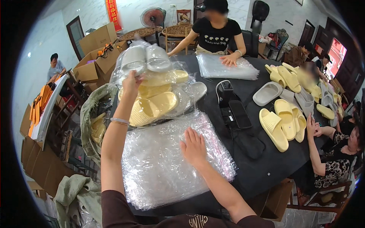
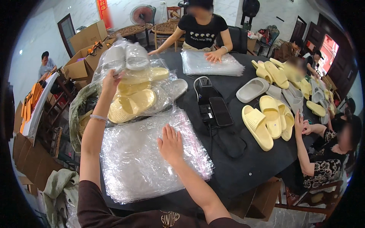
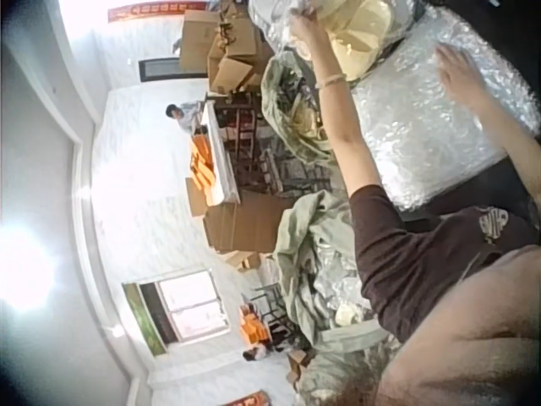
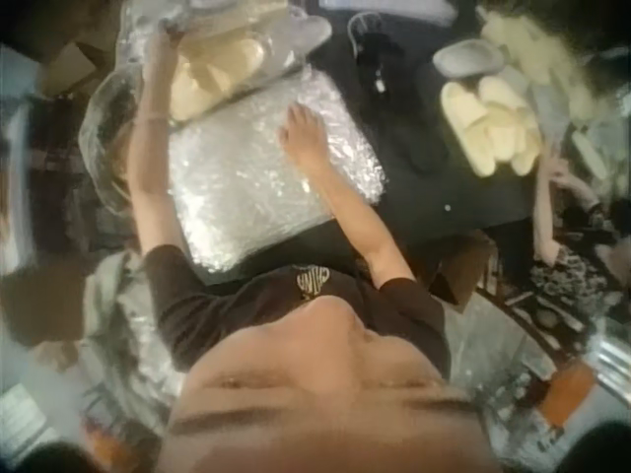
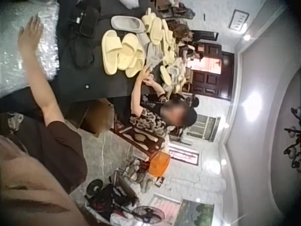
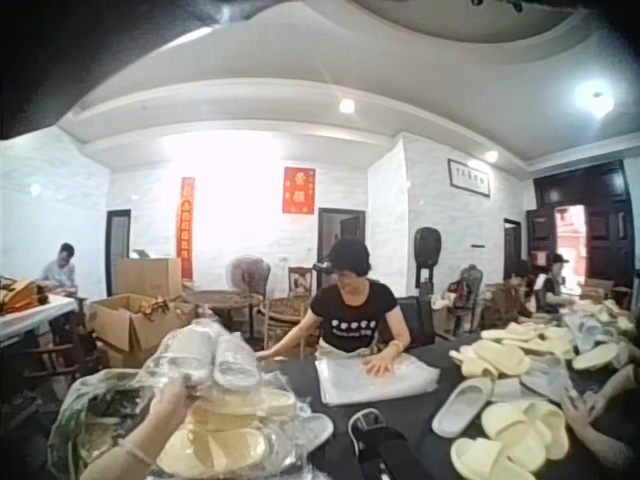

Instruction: The person wraps pairs of yellow and white plastic slippers in bubble wrap. They pick up a pair of slippers, place them on a sheet of bubble wrap, and fold the wrap around them. The wrapped pairs are then placed into a large green sack. The process is repeated for multiple pairs of slippers.

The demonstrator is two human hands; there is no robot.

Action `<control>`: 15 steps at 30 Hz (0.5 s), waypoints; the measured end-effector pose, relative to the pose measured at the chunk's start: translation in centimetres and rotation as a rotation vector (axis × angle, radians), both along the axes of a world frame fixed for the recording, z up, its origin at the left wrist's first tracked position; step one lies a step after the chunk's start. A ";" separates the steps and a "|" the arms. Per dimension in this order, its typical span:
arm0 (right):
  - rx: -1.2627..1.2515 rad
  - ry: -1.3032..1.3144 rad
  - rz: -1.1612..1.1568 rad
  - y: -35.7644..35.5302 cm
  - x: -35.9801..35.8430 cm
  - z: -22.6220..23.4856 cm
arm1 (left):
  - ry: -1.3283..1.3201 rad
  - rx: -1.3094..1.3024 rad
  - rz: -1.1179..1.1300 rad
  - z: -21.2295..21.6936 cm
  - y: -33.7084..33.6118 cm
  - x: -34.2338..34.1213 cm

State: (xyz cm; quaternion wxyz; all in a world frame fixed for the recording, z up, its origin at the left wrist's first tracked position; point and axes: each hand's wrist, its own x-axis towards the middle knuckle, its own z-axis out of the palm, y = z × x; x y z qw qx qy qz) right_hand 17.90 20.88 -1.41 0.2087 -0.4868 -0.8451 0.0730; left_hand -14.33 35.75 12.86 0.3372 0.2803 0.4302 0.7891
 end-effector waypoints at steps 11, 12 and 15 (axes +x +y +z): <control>0.041 0.057 0.002 0.3 0.2 -0.3 | 0.108 -0.237 -0.019 1.1 4.3 4.1; 0.040 0.061 0.004 0.3 0.1 -0.2 | 0.130 -0.219 0.016 1.4 4.4 4.2; 0.033 0.063 0.014 0.1 0.1 0.1 | 0.221 -0.246 -0.090 1.7 4.2 4.0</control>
